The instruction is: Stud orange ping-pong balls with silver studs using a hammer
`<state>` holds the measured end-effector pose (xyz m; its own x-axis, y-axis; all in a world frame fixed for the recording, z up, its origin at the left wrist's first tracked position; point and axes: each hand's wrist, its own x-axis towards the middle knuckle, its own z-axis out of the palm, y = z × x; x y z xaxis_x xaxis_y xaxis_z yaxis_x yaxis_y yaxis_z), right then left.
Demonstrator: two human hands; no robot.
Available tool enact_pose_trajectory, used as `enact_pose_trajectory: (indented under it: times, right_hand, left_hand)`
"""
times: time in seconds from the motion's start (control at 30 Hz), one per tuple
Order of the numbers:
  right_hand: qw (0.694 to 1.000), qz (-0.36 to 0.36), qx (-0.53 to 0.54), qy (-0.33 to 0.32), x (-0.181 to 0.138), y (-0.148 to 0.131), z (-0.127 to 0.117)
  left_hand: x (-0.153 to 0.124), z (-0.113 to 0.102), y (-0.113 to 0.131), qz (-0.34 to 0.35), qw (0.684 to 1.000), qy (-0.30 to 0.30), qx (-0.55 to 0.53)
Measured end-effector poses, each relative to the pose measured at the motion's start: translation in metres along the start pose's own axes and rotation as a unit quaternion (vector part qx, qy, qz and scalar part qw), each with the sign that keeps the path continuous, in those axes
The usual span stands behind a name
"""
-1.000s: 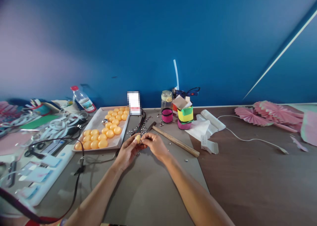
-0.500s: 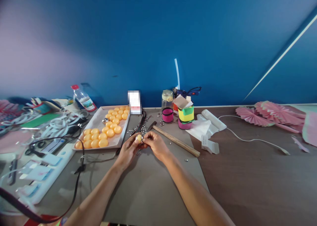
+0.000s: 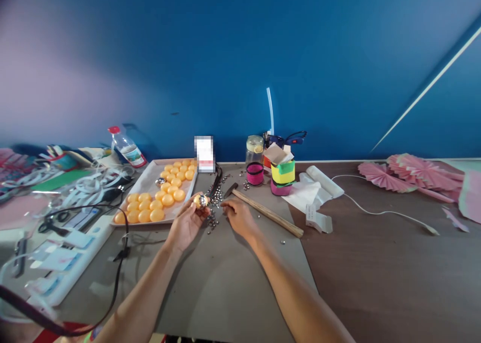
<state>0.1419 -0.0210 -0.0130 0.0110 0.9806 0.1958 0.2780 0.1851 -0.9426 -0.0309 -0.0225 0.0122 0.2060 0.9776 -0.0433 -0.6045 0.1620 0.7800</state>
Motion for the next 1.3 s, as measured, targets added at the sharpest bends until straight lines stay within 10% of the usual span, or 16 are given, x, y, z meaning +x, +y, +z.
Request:
enact_pose_trajectory:
  times: [0.2, 0.6, 0.87, 1.3]
  right_hand:
    - [0.954, -0.078, -0.275, -0.088, -0.012, 0.001, 0.013]
    - [0.941, -0.085, -0.305, -0.123, -0.019, -0.010, 0.015]
    - [1.000, 0.012, -0.001, 0.010, -0.008, -0.001, 0.010]
    - [0.910, 0.139, 0.389, -0.043, -0.007, -0.025, 0.003]
  left_hand:
    - [0.001, 0.002, 0.000, 0.023, 1.000, 0.008, -0.001]
    - [0.002, 0.003, -0.005, 0.030, 0.998, 0.031, 0.056]
    - [-0.001, 0.000, -0.005, -0.034, 0.999, -0.002, 0.026]
    - [-0.002, 0.001, -0.008, -0.060, 0.997, -0.017, 0.039]
